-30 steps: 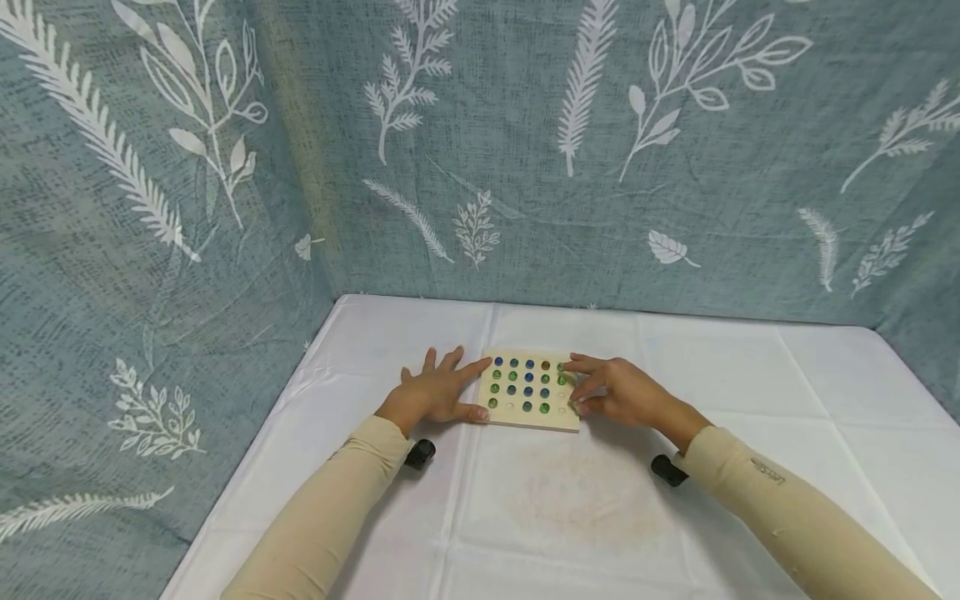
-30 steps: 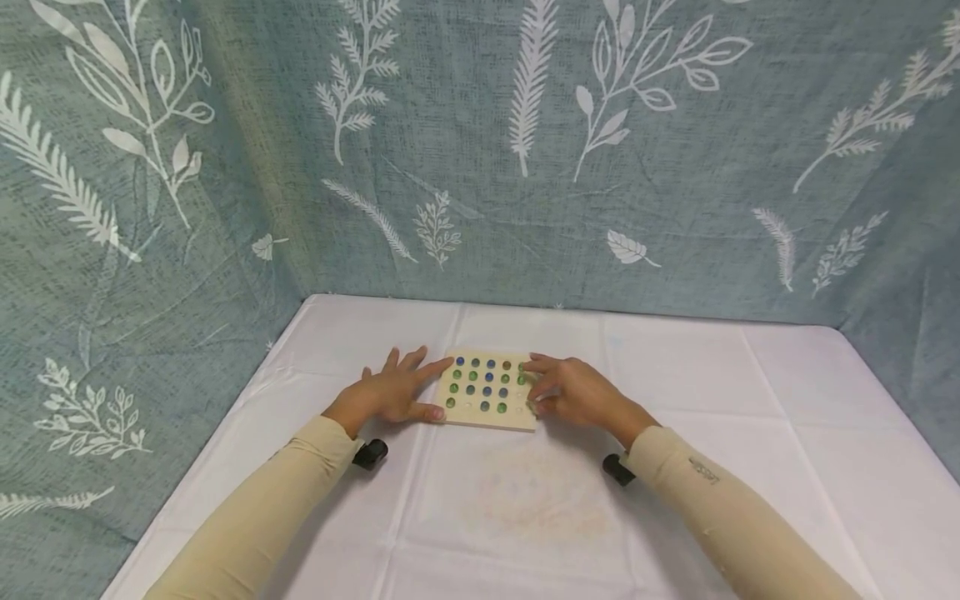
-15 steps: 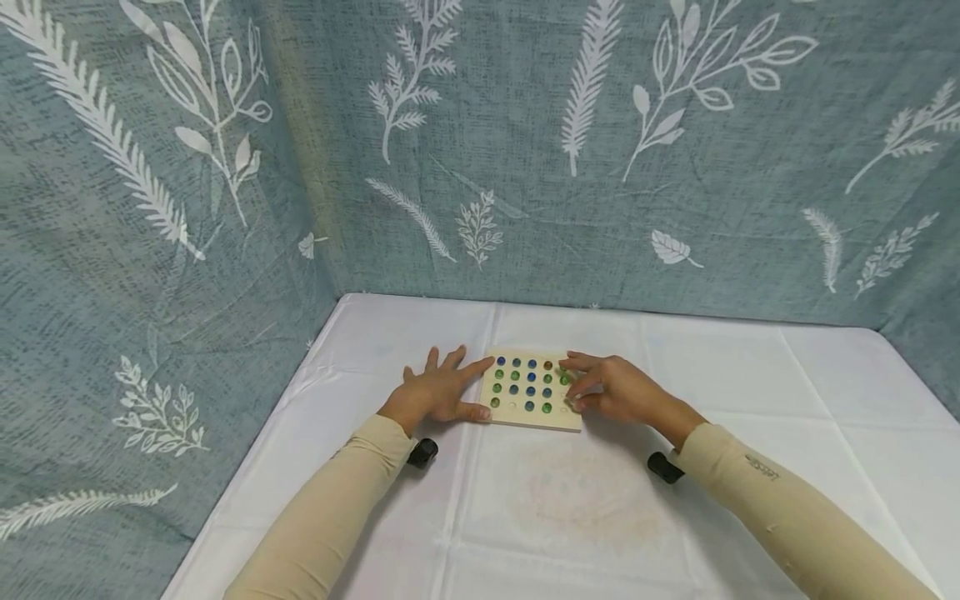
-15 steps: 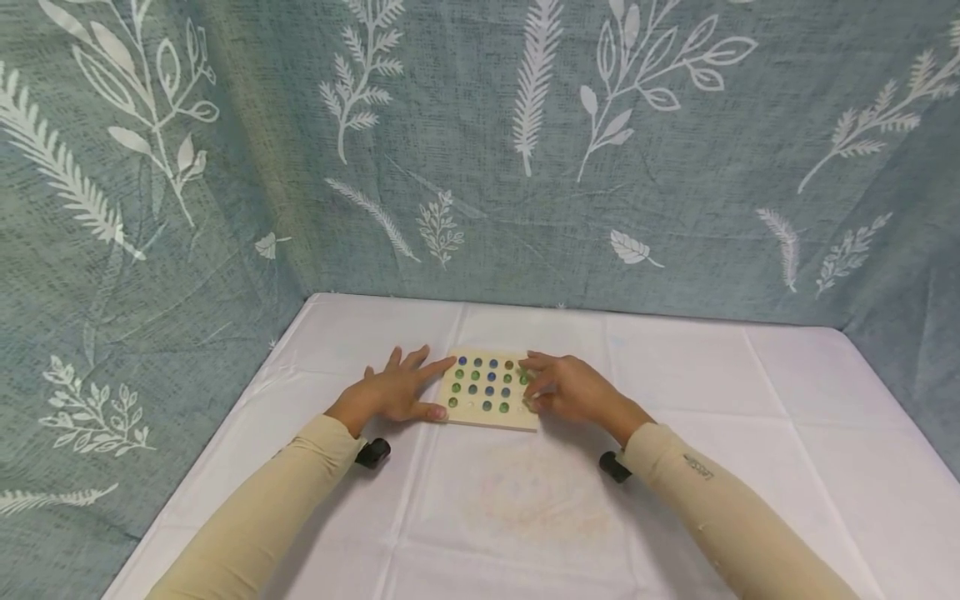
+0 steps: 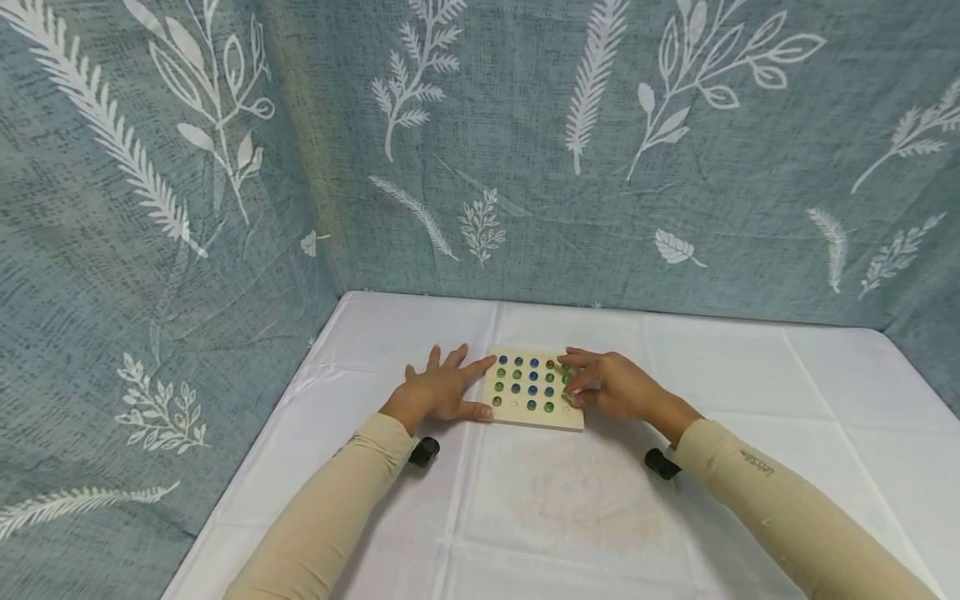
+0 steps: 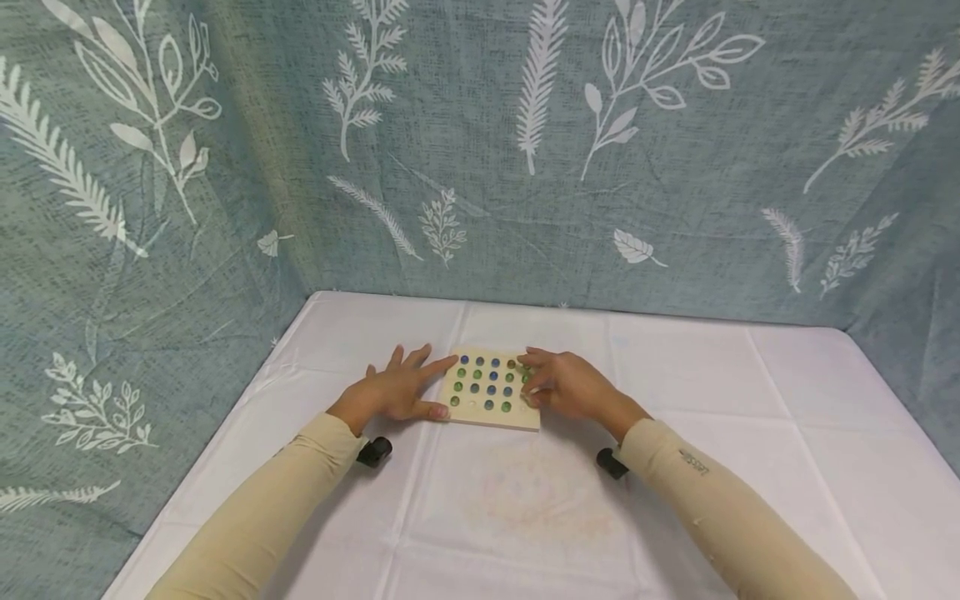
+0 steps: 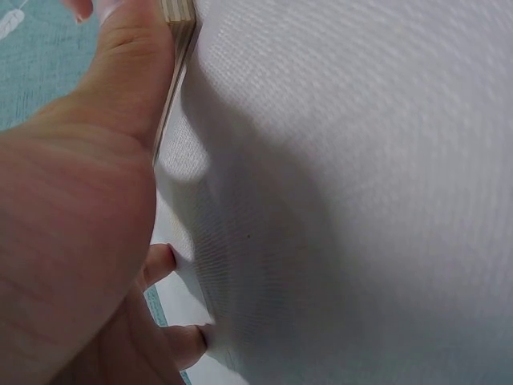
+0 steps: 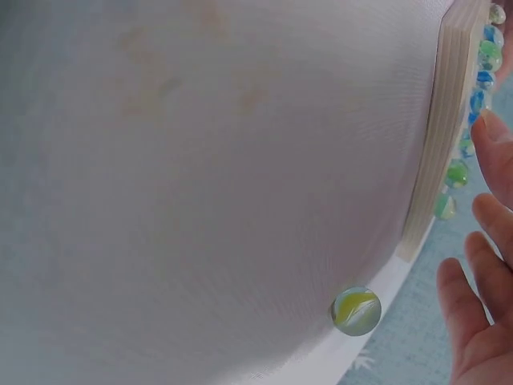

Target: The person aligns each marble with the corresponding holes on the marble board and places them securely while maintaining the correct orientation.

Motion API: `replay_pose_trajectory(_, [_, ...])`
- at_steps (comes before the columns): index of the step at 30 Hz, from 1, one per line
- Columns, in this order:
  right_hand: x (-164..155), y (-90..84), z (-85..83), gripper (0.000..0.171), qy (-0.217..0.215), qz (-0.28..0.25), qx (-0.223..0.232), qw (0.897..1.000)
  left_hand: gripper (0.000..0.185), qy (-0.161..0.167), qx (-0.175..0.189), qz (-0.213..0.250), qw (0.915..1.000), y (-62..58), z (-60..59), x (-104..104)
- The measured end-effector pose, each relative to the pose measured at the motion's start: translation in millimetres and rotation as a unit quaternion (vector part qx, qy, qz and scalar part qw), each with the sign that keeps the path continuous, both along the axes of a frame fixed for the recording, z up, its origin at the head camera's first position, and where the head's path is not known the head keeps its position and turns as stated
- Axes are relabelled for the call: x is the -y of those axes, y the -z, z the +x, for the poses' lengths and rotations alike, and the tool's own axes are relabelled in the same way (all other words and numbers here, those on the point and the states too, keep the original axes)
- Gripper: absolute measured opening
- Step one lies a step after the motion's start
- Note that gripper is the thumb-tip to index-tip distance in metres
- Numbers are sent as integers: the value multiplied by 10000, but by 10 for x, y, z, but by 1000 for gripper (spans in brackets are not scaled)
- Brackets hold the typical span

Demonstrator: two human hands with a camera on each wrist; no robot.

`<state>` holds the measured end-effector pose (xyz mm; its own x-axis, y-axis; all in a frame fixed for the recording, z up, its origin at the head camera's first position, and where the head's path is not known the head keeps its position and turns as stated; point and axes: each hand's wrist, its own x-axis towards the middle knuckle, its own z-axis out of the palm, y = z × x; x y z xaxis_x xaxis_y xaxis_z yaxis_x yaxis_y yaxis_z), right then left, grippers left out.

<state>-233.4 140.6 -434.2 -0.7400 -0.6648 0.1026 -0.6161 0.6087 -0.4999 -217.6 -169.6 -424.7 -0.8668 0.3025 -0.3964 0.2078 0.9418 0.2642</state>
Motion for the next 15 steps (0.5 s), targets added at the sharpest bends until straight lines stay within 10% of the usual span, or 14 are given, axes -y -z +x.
replay_pose_trajectory(15, [52, -20, -26, 18, 20, 30, -18, 10000, 93, -41, -23, -16, 10000, 5, -3, -16])
